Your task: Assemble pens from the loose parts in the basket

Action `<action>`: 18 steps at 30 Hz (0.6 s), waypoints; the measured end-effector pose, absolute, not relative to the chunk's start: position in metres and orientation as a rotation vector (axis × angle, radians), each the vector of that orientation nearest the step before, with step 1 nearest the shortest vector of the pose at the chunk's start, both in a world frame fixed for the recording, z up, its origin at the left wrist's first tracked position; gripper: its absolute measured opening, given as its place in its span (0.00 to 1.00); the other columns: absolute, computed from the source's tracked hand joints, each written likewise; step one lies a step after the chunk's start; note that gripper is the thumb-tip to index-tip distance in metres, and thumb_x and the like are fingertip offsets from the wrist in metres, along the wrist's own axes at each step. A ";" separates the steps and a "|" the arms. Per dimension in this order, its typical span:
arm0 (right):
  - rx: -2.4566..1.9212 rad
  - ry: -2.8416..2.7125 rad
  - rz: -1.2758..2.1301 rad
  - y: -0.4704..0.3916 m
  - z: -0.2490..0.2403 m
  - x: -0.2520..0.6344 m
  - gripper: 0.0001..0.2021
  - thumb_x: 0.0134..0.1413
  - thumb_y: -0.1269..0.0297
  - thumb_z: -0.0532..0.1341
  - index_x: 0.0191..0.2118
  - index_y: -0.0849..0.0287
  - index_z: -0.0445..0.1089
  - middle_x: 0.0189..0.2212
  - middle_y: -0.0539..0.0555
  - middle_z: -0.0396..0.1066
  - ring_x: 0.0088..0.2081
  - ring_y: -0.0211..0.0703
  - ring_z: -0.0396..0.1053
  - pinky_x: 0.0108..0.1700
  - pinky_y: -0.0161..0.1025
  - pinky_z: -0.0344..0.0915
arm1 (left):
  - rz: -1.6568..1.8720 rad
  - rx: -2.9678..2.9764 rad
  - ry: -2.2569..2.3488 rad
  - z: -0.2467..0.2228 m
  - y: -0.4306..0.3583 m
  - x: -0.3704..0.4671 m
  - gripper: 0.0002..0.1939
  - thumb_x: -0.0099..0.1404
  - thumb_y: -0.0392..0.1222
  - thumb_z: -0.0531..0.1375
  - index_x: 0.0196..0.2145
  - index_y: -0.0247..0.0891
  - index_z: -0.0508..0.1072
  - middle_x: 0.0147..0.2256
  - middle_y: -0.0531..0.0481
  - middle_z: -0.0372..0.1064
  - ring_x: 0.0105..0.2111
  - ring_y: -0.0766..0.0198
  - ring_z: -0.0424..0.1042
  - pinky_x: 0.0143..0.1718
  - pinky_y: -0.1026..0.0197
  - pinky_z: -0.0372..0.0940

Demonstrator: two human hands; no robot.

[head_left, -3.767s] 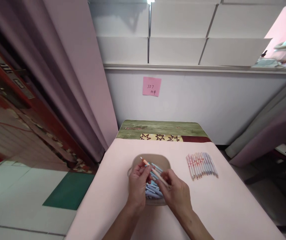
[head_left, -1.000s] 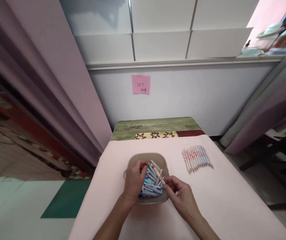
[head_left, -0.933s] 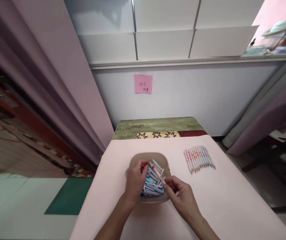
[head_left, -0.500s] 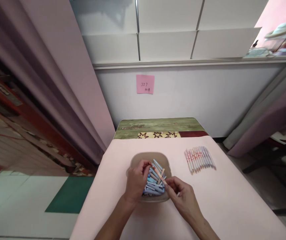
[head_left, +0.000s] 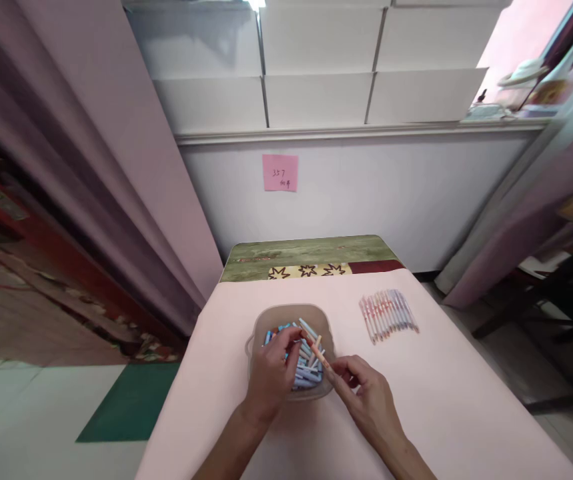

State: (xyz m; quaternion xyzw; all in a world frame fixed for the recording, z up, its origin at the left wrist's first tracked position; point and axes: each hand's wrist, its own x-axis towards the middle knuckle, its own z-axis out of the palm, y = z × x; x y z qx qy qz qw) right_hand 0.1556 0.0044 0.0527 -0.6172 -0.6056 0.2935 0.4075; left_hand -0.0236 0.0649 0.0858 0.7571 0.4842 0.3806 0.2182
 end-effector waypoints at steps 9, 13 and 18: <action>-1.904 -1.184 0.474 -0.026 0.003 0.257 0.19 0.53 0.45 0.57 0.38 0.56 0.75 0.34 0.54 0.75 0.33 0.44 0.71 0.36 0.37 0.67 | 1.046 2.013 1.355 0.062 0.028 -0.060 0.14 0.63 0.43 0.59 0.46 0.44 0.73 0.36 0.51 0.79 0.33 0.61 0.78 0.34 0.64 0.73; -2.384 -1.047 0.351 -0.045 -0.009 0.318 0.18 0.54 0.45 0.54 0.40 0.49 0.74 0.36 0.50 0.76 0.36 0.47 0.72 0.32 0.38 0.64 | 1.018 1.871 1.472 0.043 0.011 -0.090 0.14 0.58 0.48 0.62 0.42 0.44 0.75 0.35 0.52 0.79 0.30 0.60 0.79 0.30 0.67 0.73; -2.603 -1.104 0.327 -0.041 -0.009 0.336 0.18 0.57 0.48 0.50 0.40 0.46 0.74 0.40 0.50 0.75 0.38 0.47 0.72 0.32 0.38 0.61 | 0.971 1.682 1.566 0.035 0.005 -0.104 0.17 0.54 0.53 0.64 0.39 0.43 0.76 0.29 0.52 0.79 0.27 0.58 0.79 0.26 0.67 0.72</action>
